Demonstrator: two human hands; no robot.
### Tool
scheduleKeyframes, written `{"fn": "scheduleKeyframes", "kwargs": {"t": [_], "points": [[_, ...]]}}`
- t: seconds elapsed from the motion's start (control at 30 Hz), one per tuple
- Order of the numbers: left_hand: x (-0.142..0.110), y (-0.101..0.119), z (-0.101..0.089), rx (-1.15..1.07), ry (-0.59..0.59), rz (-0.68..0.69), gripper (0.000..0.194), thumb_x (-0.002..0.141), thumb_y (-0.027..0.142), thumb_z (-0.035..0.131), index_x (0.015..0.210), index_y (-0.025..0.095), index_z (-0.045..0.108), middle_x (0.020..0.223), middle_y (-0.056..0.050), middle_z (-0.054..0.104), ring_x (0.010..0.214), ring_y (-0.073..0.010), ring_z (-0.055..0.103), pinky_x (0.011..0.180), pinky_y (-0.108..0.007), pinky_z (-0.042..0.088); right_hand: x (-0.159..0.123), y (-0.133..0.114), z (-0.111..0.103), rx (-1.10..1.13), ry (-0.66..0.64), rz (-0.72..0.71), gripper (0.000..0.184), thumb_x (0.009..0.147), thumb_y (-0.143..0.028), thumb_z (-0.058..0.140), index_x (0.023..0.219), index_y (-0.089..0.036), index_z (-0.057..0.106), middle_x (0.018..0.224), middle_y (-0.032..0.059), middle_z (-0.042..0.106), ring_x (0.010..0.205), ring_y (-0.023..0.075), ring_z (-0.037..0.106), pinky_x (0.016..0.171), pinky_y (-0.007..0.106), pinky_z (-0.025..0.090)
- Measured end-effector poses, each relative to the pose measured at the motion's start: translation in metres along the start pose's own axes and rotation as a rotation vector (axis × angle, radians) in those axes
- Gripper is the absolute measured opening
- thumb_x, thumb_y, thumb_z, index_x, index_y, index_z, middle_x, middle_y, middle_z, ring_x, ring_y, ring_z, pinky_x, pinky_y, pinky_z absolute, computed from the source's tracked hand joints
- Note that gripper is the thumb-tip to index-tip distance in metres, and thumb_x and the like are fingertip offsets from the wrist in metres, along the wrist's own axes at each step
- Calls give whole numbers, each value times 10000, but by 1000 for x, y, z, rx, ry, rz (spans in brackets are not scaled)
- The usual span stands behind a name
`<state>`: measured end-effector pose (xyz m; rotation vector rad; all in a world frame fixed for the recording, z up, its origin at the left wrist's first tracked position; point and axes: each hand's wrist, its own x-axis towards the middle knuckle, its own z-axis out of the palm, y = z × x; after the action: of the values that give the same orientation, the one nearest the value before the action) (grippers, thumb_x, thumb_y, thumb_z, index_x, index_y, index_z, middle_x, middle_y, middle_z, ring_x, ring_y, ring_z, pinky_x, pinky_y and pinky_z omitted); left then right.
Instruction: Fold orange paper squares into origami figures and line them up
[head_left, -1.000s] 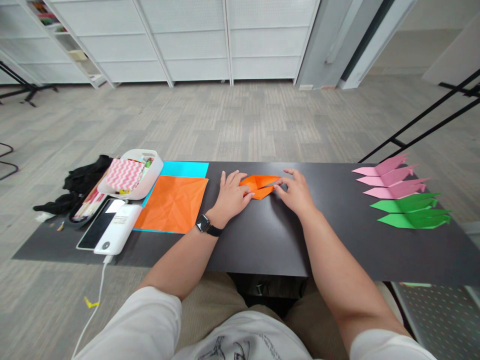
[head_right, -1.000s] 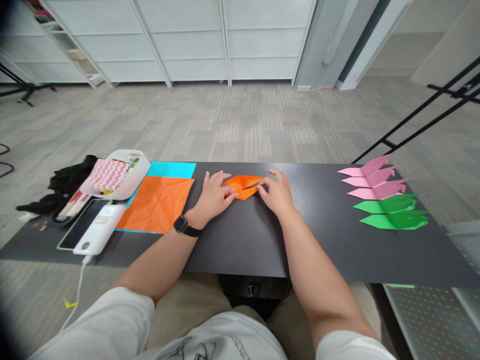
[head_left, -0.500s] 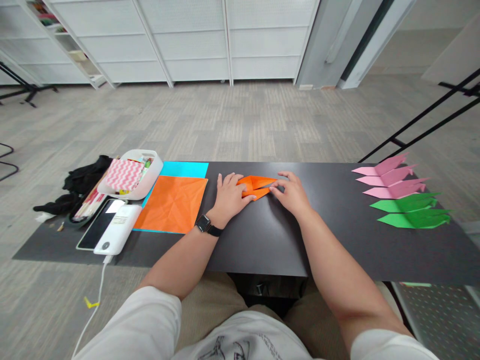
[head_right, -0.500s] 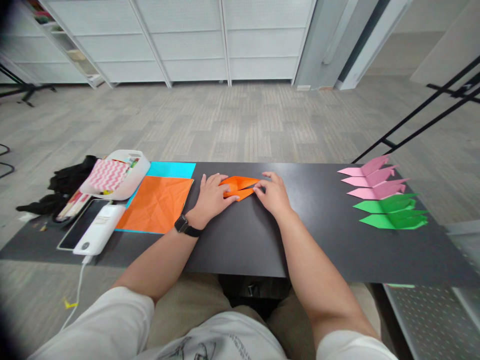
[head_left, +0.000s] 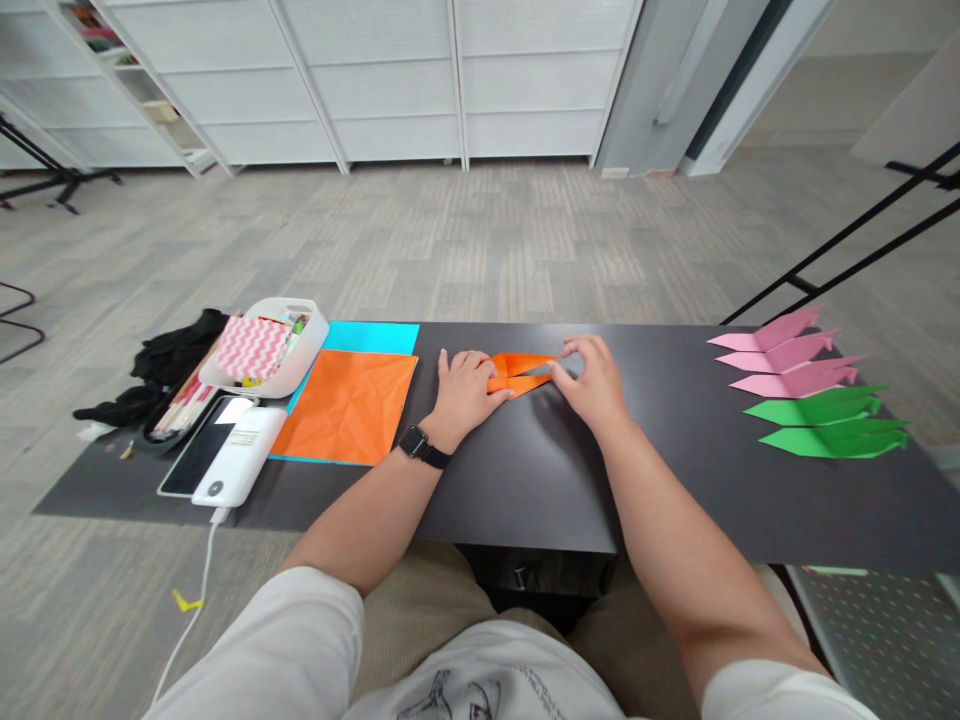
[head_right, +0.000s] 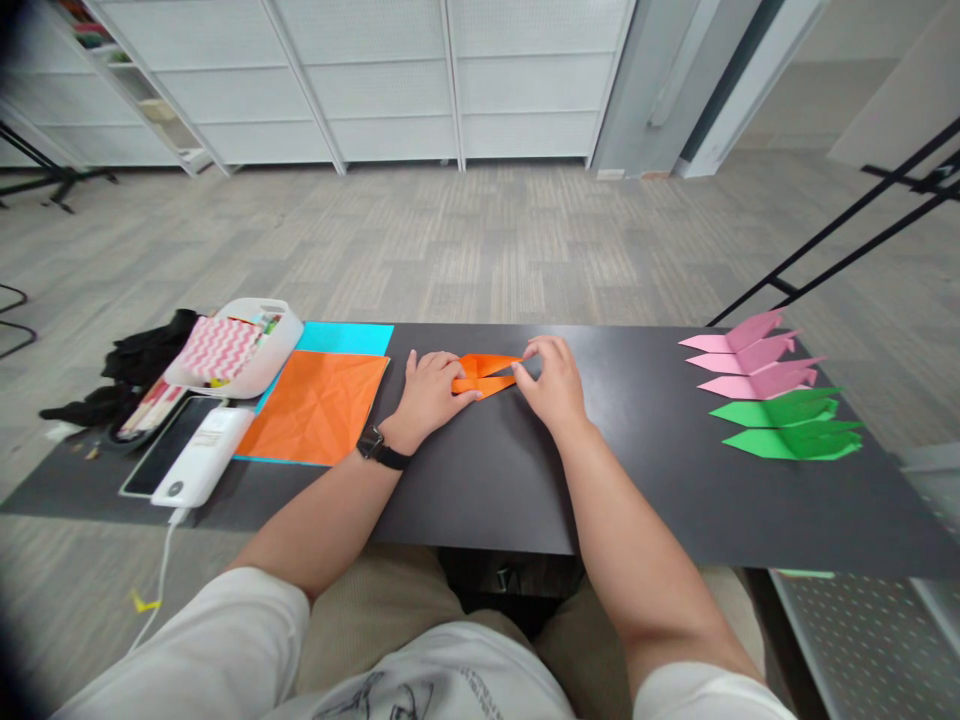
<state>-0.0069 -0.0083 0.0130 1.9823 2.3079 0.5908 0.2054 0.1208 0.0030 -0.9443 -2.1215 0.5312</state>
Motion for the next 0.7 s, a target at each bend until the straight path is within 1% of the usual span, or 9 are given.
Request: {"fn": "scheduleKeyframes", "kwargs": {"t": [0.07, 0.13, 0.17, 0.23, 0.33, 0.37, 0.5, 0.57, 0.7], "points": [[0, 0, 0, -8, 2, -8, 214, 945, 452, 762, 1044, 263, 740, 1310, -78, 704, 1327, -333, 588, 1355, -707, 133, -1, 2, 3, -31, 5, 48, 417, 900, -378, 720, 1285, -237, 641, 1326, 169, 661, 1297, 341, 619, 1158, 544, 487], [0, 1, 0, -14, 2, -13, 222, 943, 442, 766, 1065, 261, 727, 1315, -81, 701, 1326, -333, 589, 1355, -708, 130, -5, 3, 10, -74, -43, 97, 720, 865, -433, 768, 1498, -200, 518, 1429, 215, 613, 1371, 375, 576, 1186, 583, 454], [-1, 1, 0, -16, 5, -14, 232, 943, 439, 770, 1081, 259, 720, 1320, -84, 699, 1327, -333, 589, 1355, -709, 131, -7, 3, 14, -100, -78, 118, 849, 851, -462, 785, 1577, -186, 442, 1480, 236, 583, 1411, 393, 547, 1207, 612, 424], [-1, 2, 0, -17, 16, -10, 257, 941, 435, 777, 1113, 257, 706, 1354, -93, 687, 1348, -336, 578, 1353, -712, 137, -12, 2, 23, -159, -146, 161, 1022, 841, -513, 796, 1671, -172, 307, 1535, 260, 545, 1457, 427, 506, 1239, 691, 342], [-1, 3, 0, -13, 36, -1, 282, 938, 443, 793, 1122, 253, 696, 1445, -110, 646, 1407, -343, 543, 1348, -721, 145, -16, -1, 34, -242, -199, 190, 1142, 837, -572, 791, 1716, -154, 193, 1546, 278, 537, 1477, 464, 479, 1253, 775, 226], [-1, 3, 1, -12, 40, 1, 286, 937, 450, 798, 1114, 250, 695, 1471, -113, 631, 1426, -346, 530, 1345, -729, 145, -16, -2, 37, -258, -200, 194, 1171, 835, -588, 791, 1721, -143, 169, 1547, 288, 532, 1480, 472, 474, 1253, 781, 213], [-1, 1, 2, -7, 35, -1, 300, 925, 472, 814, 1092, 249, 704, 1513, -116, 606, 1469, -359, 493, 1338, -754, 117, -16, -2, 40, -266, -169, 218, 1266, 818, -647, 798, 1726, -124, 88, 1590, 332, 473, 1510, 492, 434, 1241, 779, 225], [-1, 1, 3, -3, 29, -7, 304, 917, 473, 823, 1095, 255, 709, 1513, -114, 606, 1470, -362, 492, 1339, -754, 113, -15, 1, 39, -270, -166, 236, 1284, 806, -667, 805, 1725, -128, 89, 1611, 341, 445, 1530, 500, 406, 1242, 776, 221], [-1, 2, 2, -2, 27, -16, 297, 912, 460, 829, 1103, 268, 708, 1513, -107, 605, 1467, -365, 497, 1338, -754, 127, -14, 10, 36, -284, -156, 269, 1264, 784, -702, 814, 1716, -155, 159, 1639, 327, 423, 1558, 509, 367, 1245, 772, 212]]}}
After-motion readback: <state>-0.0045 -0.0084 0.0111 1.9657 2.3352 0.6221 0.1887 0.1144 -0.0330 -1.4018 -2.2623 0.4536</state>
